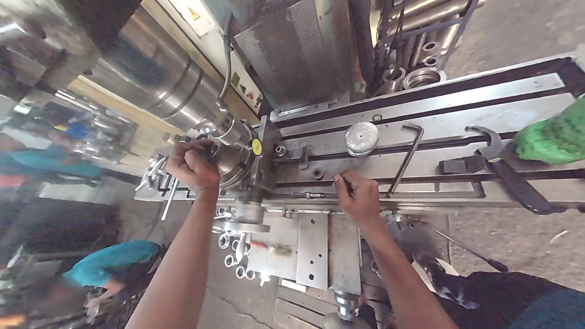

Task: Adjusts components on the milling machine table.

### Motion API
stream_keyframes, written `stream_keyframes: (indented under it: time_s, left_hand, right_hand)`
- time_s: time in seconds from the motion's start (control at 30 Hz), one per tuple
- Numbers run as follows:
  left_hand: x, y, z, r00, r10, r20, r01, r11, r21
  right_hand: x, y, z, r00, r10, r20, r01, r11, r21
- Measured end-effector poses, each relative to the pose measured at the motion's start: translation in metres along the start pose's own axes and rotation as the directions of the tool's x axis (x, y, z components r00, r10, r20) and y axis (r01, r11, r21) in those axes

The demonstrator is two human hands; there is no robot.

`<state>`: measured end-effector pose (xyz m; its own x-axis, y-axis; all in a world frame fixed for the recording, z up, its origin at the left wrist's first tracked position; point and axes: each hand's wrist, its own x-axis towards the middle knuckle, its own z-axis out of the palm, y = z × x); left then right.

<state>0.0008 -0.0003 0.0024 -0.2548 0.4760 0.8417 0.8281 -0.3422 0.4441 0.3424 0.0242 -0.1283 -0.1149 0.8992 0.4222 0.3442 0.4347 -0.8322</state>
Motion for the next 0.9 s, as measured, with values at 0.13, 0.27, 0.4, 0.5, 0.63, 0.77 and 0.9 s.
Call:
stream_keyframes:
  time_s: [0.13,0.27,0.4,0.5,0.63,0.77,0.9]
  left_hand:
    - [-0.001,-0.002,-0.001,0.999,-0.03,0.02,0.03,1.0,0.002]
    - [-0.002,0.0,-0.003,0.999,-0.043,0.022,0.044,0.999,-0.025]
    - [-0.005,0.0,-0.002,0.996,-0.055,0.069,0.067,0.981,-0.185]
    - [-0.007,0.004,-0.003,0.986,-0.137,0.092,0.149,0.978,-0.144]
    - [-0.006,0.006,0.002,0.965,-0.261,0.04,0.264,0.948,-0.176]
    - [-0.002,0.011,-0.004,0.993,-0.118,0.03,0.12,0.987,-0.106]
    - [-0.003,-0.005,0.0,1.0,0.008,0.011,-0.008,1.0,-0.027]
  right_hand:
    - [0.001,0.0,-0.001,1.0,0.011,-0.002,-0.011,1.0,0.008]
    - [-0.002,-0.004,-0.009,1.0,-0.004,-0.014,0.005,0.991,0.137]
    - [-0.055,-0.017,-0.053,0.963,-0.069,-0.261,0.145,0.948,0.283]
    - [-0.12,0.0,-0.088,0.896,0.103,-0.431,0.02,0.962,0.271]
    - [-0.187,0.068,-0.126,0.687,0.535,-0.491,-0.586,0.808,0.061]
    - [-0.198,0.132,-0.158,0.624,0.696,-0.354,-0.778,0.593,-0.205]
    - [-0.201,0.192,-0.172,0.764,0.458,-0.455,-0.645,0.579,-0.499]
